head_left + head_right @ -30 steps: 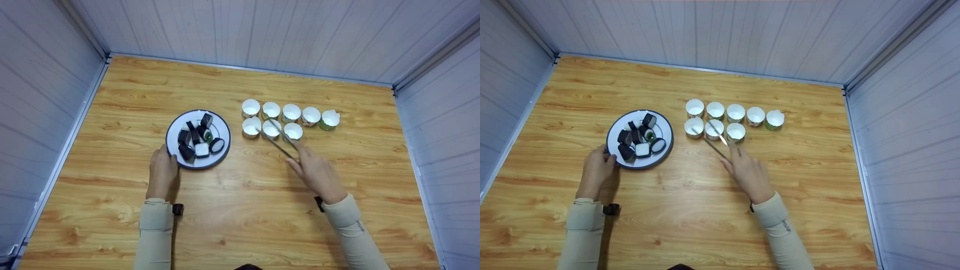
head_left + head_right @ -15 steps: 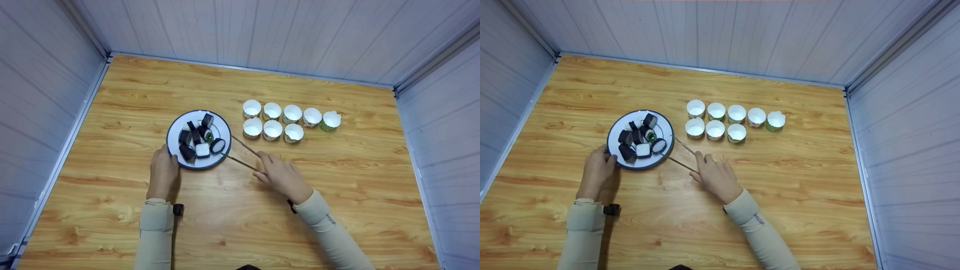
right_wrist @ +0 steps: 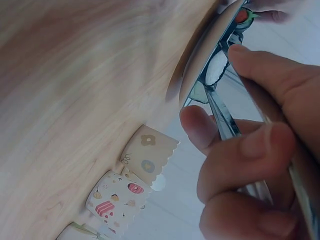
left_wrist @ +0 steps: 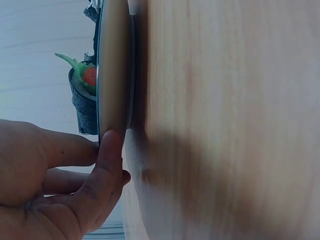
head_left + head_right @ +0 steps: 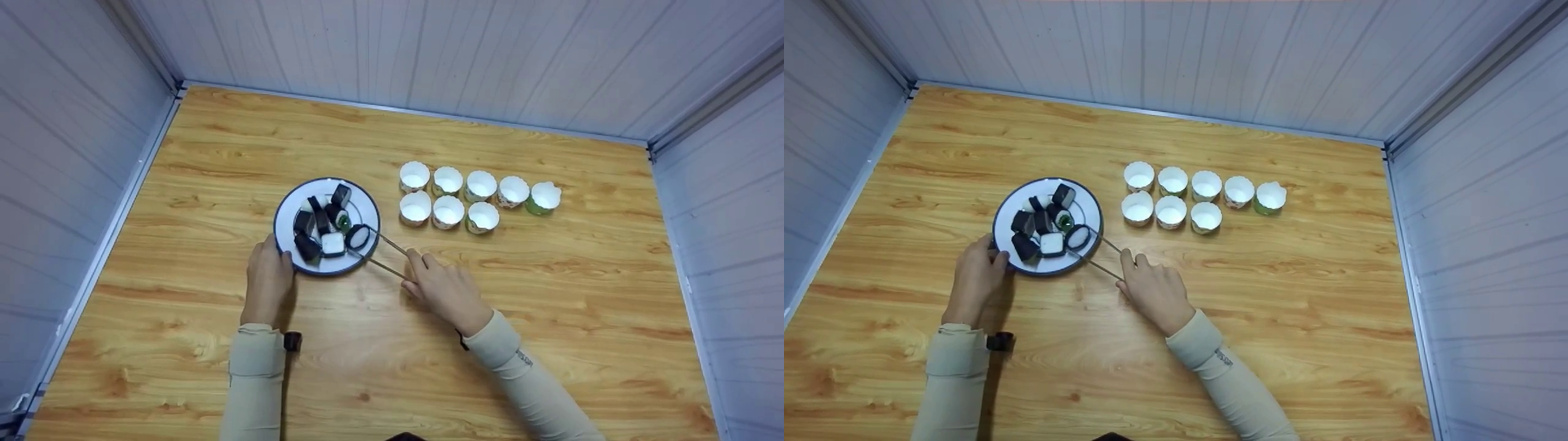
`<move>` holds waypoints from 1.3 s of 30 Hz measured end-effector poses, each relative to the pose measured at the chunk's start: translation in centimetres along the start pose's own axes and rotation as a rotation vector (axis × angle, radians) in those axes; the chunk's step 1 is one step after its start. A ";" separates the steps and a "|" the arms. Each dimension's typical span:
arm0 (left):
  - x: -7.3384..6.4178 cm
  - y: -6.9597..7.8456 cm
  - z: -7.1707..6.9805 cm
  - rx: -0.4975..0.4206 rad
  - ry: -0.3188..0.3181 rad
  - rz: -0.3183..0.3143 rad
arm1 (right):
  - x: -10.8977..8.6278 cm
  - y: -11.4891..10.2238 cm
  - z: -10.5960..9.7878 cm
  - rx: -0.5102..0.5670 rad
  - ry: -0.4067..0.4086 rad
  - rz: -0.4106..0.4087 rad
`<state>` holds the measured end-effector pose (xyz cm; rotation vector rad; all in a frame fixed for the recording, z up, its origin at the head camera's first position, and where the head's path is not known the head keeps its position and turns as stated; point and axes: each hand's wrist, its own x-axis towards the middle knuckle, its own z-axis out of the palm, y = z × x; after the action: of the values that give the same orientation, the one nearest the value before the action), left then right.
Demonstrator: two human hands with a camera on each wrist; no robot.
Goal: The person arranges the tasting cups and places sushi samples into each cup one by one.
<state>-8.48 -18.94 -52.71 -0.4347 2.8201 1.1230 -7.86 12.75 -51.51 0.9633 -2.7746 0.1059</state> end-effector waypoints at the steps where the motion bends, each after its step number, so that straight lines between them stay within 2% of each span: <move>1: 0.0 0.0 0.0 -0.001 0.001 0.001 | 0.0 0.0 0.1 -0.003 0.009 -0.001; 13: 0.0 -0.1 0.0 0.032 0.004 -0.004 | -0.4 0.2 0.4 -0.023 0.054 -0.029; 21: 0.0 0.2 -0.1 0.034 -0.013 -0.043 | -0.5 0.8 -0.5 0.025 0.051 -0.023; 26: 0.0 0.2 0.0 0.036 -0.013 -0.044 | -0.2 1.9 -1.6 0.075 0.037 0.019; 31: 0.0 0.2 0.0 0.035 -0.012 -0.036 | 0.4 4.0 -2.6 0.126 0.039 0.073; 39: 0.1 0.2 0.1 0.024 -0.009 -0.024 | 2.2 8.0 -3.6 0.139 -0.052 0.259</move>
<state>-8.62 -18.75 -52.60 -0.4590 2.8102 1.0824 -13.89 18.14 -47.51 0.6372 -2.9601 0.3196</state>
